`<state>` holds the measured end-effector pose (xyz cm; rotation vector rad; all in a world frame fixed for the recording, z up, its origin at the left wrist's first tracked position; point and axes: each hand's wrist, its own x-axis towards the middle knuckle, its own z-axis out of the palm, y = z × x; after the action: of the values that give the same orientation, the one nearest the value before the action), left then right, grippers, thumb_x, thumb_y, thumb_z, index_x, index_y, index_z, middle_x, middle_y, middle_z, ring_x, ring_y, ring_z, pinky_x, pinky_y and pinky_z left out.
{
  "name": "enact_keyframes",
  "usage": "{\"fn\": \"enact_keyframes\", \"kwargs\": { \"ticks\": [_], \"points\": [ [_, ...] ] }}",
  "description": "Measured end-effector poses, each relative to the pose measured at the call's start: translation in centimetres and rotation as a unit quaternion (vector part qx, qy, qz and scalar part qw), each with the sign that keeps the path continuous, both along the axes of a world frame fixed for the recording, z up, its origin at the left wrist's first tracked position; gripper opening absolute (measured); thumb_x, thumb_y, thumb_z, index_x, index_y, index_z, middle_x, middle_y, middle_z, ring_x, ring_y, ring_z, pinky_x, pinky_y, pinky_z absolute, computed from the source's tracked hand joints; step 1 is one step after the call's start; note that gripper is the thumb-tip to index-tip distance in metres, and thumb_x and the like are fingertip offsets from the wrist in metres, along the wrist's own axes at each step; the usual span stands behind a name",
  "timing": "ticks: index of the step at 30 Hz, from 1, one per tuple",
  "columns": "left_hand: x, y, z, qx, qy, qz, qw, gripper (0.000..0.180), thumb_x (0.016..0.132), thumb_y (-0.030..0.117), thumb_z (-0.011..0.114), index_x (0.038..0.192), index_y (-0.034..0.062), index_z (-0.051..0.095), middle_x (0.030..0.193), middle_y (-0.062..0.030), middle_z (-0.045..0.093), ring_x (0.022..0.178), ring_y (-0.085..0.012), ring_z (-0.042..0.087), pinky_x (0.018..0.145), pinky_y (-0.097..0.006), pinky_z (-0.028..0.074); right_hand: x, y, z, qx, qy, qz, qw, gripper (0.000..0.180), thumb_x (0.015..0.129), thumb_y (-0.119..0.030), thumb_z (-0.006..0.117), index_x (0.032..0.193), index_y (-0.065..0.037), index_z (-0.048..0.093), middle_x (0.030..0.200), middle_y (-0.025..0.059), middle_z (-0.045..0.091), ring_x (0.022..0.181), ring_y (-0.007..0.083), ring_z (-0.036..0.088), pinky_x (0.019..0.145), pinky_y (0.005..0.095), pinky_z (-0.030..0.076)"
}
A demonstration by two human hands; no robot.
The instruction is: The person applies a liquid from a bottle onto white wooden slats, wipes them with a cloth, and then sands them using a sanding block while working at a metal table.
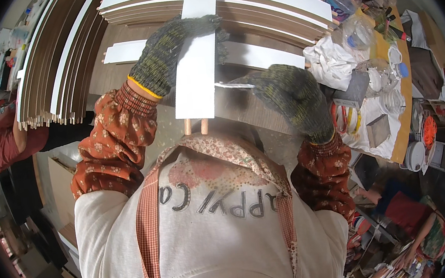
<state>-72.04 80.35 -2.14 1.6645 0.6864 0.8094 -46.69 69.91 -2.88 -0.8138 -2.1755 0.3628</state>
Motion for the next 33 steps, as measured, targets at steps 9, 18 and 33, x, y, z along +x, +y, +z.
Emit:
{"fn": "enact_keyframes", "kwargs": {
  "ticks": [9,18,33],
  "points": [
    [-0.1,0.4,0.2,0.176,0.020,-0.057,0.982,0.050,0.075,0.004,0.066,0.122,0.0069,0.048,0.114,-0.0142,0.056,0.092,-0.0217,0.061,0.078,-0.034,0.052,0.1,0.7,1.2,0.165,-0.226,0.004,0.960,0.029,0.086,-0.016,0.051,0.114,-0.008,0.054,0.111,0.0097,0.054,0.103,0.0240,0.052,0.089,0.0366,0.043],
    [-0.2,0.4,-0.5,0.085,-0.021,-0.040,0.995,0.044,0.079,0.007,0.062,0.122,0.0054,0.049,0.111,-0.0132,0.057,0.089,-0.0201,0.060,0.077,-0.032,0.051,1.7,0.6,1.4,-0.375,0.205,0.177,0.887,0.024,0.087,-0.012,0.052,0.108,0.000,0.055,0.099,0.0117,0.061,0.081,0.0157,0.061,0.067,0.0254,0.052],
    [-0.6,0.2,-0.4,0.208,0.094,-0.008,0.973,0.041,0.084,0.017,0.057,0.123,0.0050,0.048,0.110,-0.0134,0.059,0.089,-0.0193,0.061,0.075,-0.030,0.051,-1.9,-1.1,-1.2,-0.142,0.072,-0.015,0.987,0.022,0.078,-0.003,0.062,0.100,0.001,0.059,0.106,0.0104,0.059,0.096,0.0213,0.057,0.080,0.0328,0.049]
  ]
}}
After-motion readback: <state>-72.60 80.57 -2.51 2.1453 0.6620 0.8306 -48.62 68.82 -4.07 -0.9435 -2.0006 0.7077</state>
